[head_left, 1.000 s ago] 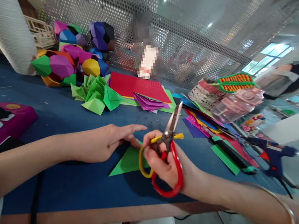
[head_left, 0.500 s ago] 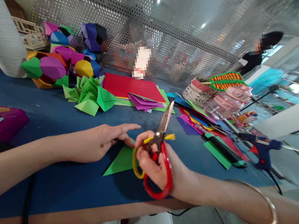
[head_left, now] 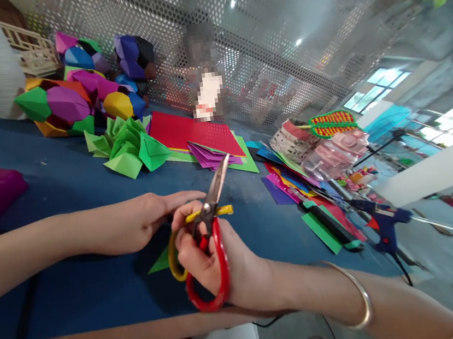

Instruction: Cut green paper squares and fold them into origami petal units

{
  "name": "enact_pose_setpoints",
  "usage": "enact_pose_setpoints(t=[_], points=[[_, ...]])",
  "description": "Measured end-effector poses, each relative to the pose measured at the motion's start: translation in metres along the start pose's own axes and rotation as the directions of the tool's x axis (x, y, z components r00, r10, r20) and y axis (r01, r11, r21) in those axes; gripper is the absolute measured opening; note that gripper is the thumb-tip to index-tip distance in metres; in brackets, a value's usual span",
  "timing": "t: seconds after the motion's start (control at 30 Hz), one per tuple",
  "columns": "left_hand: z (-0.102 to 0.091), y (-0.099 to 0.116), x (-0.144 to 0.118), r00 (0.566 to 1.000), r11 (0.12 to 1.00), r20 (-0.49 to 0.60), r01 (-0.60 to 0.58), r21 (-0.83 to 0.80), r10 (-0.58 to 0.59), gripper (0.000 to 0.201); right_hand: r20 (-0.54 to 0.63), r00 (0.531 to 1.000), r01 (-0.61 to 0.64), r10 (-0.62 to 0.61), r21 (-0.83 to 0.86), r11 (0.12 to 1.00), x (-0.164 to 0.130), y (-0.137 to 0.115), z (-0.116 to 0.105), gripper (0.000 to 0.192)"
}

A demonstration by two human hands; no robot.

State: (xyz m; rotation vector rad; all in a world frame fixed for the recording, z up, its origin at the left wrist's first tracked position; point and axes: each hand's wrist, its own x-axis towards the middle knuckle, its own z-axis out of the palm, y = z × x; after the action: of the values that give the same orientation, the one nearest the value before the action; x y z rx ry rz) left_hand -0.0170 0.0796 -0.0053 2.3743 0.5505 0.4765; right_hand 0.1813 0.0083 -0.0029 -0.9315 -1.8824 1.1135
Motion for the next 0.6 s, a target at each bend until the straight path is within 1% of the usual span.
enact_pose_setpoints(t=[0.07,0.1,0.17,0.23,0.3,0.37,0.43,0.5,0.6], points=[[-0.002,0.003,0.001,0.997,0.999,0.071,0.031,-0.013,-0.03,0.071,-0.05,0.997,-0.064,0.061,-0.048,0.997,-0.009,0.001,-0.017,0.021],[-0.002,0.003,0.001,0.996,0.999,0.08,0.041,-0.023,-0.039,0.072,-0.071,0.993,-0.103,0.098,-0.059,0.993,-0.014,0.002,-0.027,0.019],[-0.001,0.002,0.0,0.998,0.998,0.057,0.041,-0.046,-0.038,0.074,-0.095,0.986,-0.145,0.137,-0.08,0.986,-0.023,0.004,-0.046,0.017],[0.001,0.001,-0.001,0.998,0.998,0.053,0.047,-0.052,-0.044,0.075,-0.125,0.977,-0.19,0.172,-0.145,0.971,-0.031,0.006,-0.063,0.018],[0.002,0.001,-0.003,0.995,0.996,0.063,0.079,-0.048,-0.076,0.074,-0.163,0.967,-0.228,0.195,-0.219,0.949,-0.036,0.007,-0.075,0.018],[0.002,0.001,-0.004,0.993,0.994,0.07,0.102,-0.046,-0.099,0.073,-0.19,0.961,-0.248,0.199,-0.283,0.926,-0.039,0.007,-0.081,0.017],[0.001,0.0,-0.004,0.993,0.993,0.071,0.103,-0.053,-0.099,0.075,-0.188,0.96,-0.26,0.206,-0.34,0.904,-0.04,0.003,-0.087,0.016],[0.0,0.001,-0.004,0.994,0.994,0.071,0.091,-0.066,-0.086,0.076,-0.162,0.954,-0.295,0.251,-0.391,0.872,-0.039,-0.003,-0.095,0.016],[-0.001,0.002,-0.003,0.994,0.993,0.071,0.087,-0.083,-0.082,0.074,-0.138,0.925,-0.378,0.355,-0.458,0.805,-0.039,-0.012,-0.118,0.018]])
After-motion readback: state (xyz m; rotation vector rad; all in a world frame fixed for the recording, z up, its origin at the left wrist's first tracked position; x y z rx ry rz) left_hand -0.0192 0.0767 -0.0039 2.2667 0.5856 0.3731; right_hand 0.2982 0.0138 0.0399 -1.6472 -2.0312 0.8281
